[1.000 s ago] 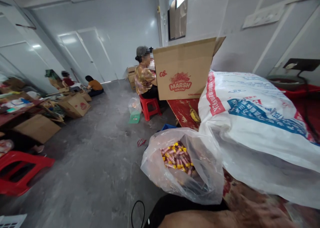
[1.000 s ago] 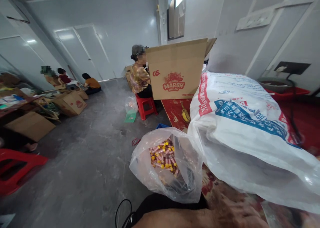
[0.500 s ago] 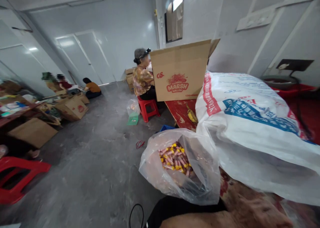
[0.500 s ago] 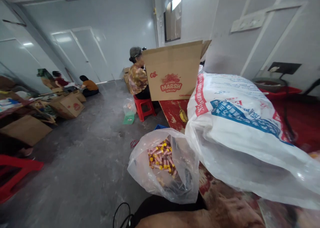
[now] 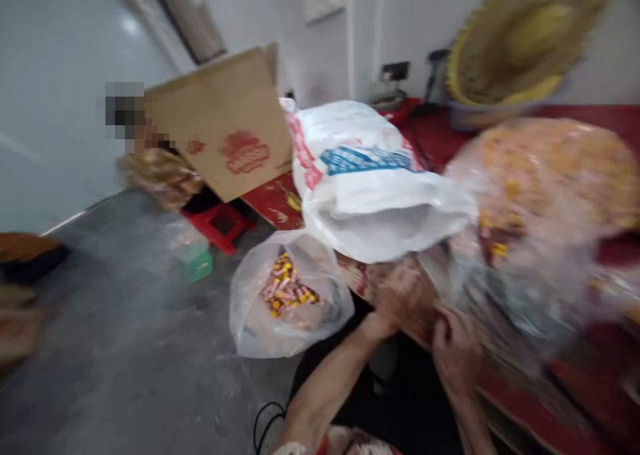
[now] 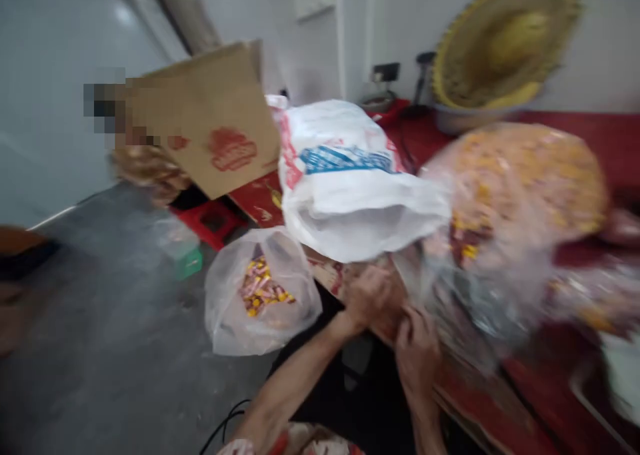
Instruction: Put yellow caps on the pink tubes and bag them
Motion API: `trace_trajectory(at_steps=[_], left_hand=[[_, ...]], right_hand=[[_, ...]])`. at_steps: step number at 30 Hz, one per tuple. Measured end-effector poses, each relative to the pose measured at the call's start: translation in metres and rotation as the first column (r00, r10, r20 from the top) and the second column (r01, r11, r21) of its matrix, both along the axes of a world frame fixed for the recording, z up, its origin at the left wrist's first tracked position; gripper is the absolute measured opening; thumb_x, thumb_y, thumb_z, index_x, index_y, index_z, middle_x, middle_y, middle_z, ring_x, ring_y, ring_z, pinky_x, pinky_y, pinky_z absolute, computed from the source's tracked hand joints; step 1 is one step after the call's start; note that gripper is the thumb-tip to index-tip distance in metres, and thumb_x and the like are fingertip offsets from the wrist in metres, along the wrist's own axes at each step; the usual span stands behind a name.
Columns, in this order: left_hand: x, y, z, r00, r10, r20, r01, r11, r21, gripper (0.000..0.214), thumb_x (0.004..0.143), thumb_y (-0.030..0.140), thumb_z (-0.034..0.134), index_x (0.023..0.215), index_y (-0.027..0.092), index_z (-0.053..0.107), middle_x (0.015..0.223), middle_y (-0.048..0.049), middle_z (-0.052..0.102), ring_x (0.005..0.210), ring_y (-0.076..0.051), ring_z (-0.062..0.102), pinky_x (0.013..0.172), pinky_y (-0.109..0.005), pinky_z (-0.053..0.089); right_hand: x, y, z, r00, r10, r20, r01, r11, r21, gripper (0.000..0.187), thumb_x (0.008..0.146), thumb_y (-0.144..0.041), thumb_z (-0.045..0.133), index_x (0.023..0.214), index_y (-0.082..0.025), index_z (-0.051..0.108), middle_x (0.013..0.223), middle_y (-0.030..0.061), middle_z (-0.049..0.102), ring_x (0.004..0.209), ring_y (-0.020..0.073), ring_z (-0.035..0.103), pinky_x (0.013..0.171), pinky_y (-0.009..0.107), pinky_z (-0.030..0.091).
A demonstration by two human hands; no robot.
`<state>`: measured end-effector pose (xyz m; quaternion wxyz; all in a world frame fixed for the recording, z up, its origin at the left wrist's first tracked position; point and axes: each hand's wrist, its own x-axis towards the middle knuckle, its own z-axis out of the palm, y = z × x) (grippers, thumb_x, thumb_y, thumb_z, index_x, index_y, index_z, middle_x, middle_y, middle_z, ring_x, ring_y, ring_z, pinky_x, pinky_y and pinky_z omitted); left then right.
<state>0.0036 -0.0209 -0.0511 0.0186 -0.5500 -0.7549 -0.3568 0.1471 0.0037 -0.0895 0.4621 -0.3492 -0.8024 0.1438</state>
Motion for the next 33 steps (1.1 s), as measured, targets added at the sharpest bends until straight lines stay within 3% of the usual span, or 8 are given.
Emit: trace_trajectory(at_steps=[3, 6, 8, 12, 16, 20, 30, 33], left_hand=[[-0.011, 0.004, -0.008, 0.963, 0.042, 0.268, -0.066, 0.995, 0.080, 0.010, 0.098, 0.027, 0.060, 0.101, 0.019, 0.065, 0.100, -0.0123, 0.074, 0.093, -0.023, 0.072, 0.083, -0.037, 0.060], [-0.020, 0.008, -0.006, 0.710, 0.061, 0.701, -0.143, 0.988, 0.060, 0.027, 0.094, 0.045, 0.065, 0.098, 0.018, 0.064, 0.072, -0.0013, 0.069, 0.061, -0.014, 0.065, 0.062, -0.026, 0.055], [-0.022, 0.007, 0.001, 0.620, 0.085, 0.780, -0.193, 0.980, 0.046, 0.037, 0.088, 0.052, 0.071, 0.098, 0.017, 0.065, 0.066, 0.0014, 0.066, 0.053, -0.011, 0.060, 0.054, -0.022, 0.049], [-0.019, 0.005, 0.008, 0.773, 0.101, 0.627, -0.260, 0.951, 0.167, 0.031, 0.090, 0.047, 0.066, 0.103, 0.019, 0.064, 0.075, 0.0001, 0.067, 0.060, -0.012, 0.062, 0.060, -0.024, 0.052], [-0.017, 0.011, -0.001, 0.972, 0.029, 0.234, -0.068, 0.985, 0.158, 0.020, 0.090, 0.036, 0.062, 0.102, 0.021, 0.067, 0.088, -0.0035, 0.068, 0.075, -0.014, 0.064, 0.073, -0.027, 0.054], [-0.019, 0.017, -0.008, 0.980, -0.026, 0.197, 0.022, 1.000, 0.021, 0.020, 0.092, 0.035, 0.060, 0.105, 0.022, 0.066, 0.079, 0.0005, 0.065, 0.064, -0.012, 0.059, 0.065, -0.025, 0.050], [-0.009, 0.020, -0.004, 0.996, 0.008, 0.086, -0.012, 0.999, 0.049, 0.016, 0.093, 0.035, 0.059, 0.099, 0.021, 0.065, 0.089, -0.0038, 0.067, 0.074, -0.014, 0.061, 0.076, -0.029, 0.053], [-0.009, 0.023, 0.001, 0.979, 0.017, 0.203, -0.017, 1.000, -0.003, 0.020, 0.093, 0.040, 0.063, 0.101, 0.022, 0.065, 0.085, -0.0017, 0.067, 0.072, -0.014, 0.062, 0.073, -0.027, 0.053]], right_hand=[[-0.006, -0.003, 0.004, 0.999, -0.040, -0.008, 0.038, 0.991, -0.131, 0.031, 0.103, -0.024, 0.038, 0.104, -0.021, 0.069, 0.107, 0.0105, 0.072, 0.100, 0.0241, 0.068, 0.090, 0.040, 0.056], [-0.007, -0.002, 0.002, 0.999, -0.034, -0.032, 0.027, 0.978, -0.206, 0.032, 0.101, -0.019, 0.038, 0.109, -0.020, 0.069, 0.114, 0.0109, 0.070, 0.107, 0.0234, 0.068, 0.097, 0.040, 0.057], [-0.006, -0.002, 0.000, 0.999, -0.020, -0.043, 0.008, 0.964, -0.264, 0.034, 0.100, -0.015, 0.038, 0.112, -0.021, 0.069, 0.116, 0.0108, 0.069, 0.110, 0.0234, 0.067, 0.100, 0.040, 0.057], [-0.006, -0.003, 0.001, 0.999, 0.025, -0.047, -0.039, 0.940, -0.338, 0.037, 0.098, -0.010, 0.039, 0.117, -0.021, 0.069, 0.119, 0.0104, 0.067, 0.111, 0.0240, 0.066, 0.102, 0.040, 0.057], [-0.006, -0.001, 0.003, 1.000, 0.013, -0.012, -0.016, 0.943, -0.332, 0.037, 0.100, -0.009, 0.039, 0.119, -0.020, 0.069, 0.120, 0.0110, 0.066, 0.111, 0.0243, 0.066, 0.103, 0.040, 0.057], [-0.006, -0.001, 0.006, 1.000, 0.013, -0.008, -0.015, 0.946, -0.322, 0.036, 0.100, -0.008, 0.039, 0.117, -0.019, 0.069, 0.119, 0.0117, 0.066, 0.111, 0.0244, 0.066, 0.104, 0.041, 0.057], [-0.005, 0.000, 0.011, 0.999, 0.031, -0.009, -0.032, 0.927, -0.375, 0.036, 0.097, -0.004, 0.042, 0.117, -0.020, 0.068, 0.121, 0.0105, 0.066, 0.114, 0.0238, 0.065, 0.107, 0.041, 0.057], [-0.005, -0.001, 0.011, 0.999, 0.035, -0.032, -0.045, 0.922, -0.384, 0.035, 0.097, -0.004, 0.042, 0.117, -0.019, 0.068, 0.122, 0.0111, 0.066, 0.114, 0.0238, 0.066, 0.108, 0.041, 0.056]])
